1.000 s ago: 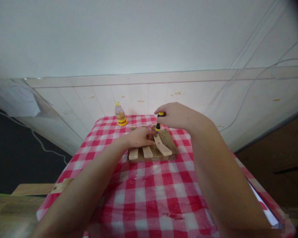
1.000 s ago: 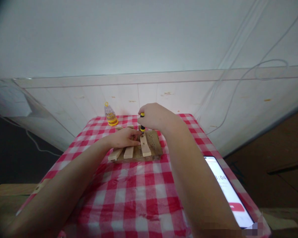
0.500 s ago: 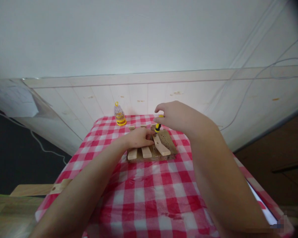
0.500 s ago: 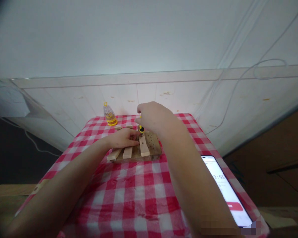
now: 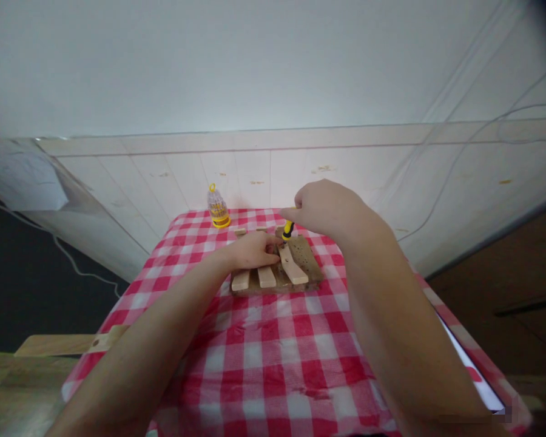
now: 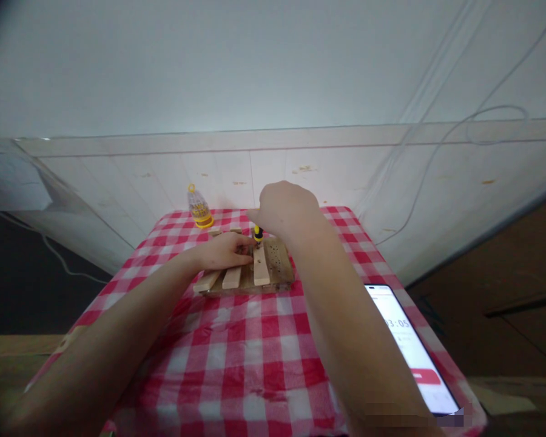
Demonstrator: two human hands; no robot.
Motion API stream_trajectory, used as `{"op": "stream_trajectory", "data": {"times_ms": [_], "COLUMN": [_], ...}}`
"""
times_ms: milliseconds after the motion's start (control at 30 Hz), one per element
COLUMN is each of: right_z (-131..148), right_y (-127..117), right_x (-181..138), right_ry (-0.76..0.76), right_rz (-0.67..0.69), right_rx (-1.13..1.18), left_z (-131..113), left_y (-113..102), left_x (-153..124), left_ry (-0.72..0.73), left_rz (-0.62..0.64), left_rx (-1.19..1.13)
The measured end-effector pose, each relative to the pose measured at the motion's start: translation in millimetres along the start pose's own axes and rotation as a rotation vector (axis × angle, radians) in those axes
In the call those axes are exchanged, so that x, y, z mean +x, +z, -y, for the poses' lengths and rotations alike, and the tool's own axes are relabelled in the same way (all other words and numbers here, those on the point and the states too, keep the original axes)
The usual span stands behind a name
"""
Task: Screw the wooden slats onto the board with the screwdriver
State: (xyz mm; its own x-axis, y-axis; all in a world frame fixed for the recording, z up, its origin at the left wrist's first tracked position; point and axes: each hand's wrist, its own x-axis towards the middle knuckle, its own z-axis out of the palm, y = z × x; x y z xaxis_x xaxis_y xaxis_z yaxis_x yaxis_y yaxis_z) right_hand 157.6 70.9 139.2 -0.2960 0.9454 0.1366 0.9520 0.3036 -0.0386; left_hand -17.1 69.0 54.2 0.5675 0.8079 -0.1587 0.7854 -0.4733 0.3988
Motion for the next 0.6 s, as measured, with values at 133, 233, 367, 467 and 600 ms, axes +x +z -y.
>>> {"op": "stream_trajectory", "data": {"times_ms": [133,233,367,467,600], "right_z": [-2,-2,-1,-3,-8], "right_y": [0,0,6,17,27], "right_x": [0,2,8,14,18], "right_ry": [-0.035,-0.092,-0.120,-0.075,-0.156], "right_rz": [0.039,0.122,0.097,0.037,-0.043], "right_rx": [0.092,0.155,0.191,0.223,0.410], "left_z": [0,1,1,1,0], "left_y": [0,1,3,3,3], "left_x": [1,2,1,1,1], "left_ry": [0.007,-0.005,-0.006,0.015,0.022], "left_rz": [-0.010,-0.014,-0.045,-0.064,-0.065], "left_rx": [0.004,0.021,0.041,0.052,0.056]}}
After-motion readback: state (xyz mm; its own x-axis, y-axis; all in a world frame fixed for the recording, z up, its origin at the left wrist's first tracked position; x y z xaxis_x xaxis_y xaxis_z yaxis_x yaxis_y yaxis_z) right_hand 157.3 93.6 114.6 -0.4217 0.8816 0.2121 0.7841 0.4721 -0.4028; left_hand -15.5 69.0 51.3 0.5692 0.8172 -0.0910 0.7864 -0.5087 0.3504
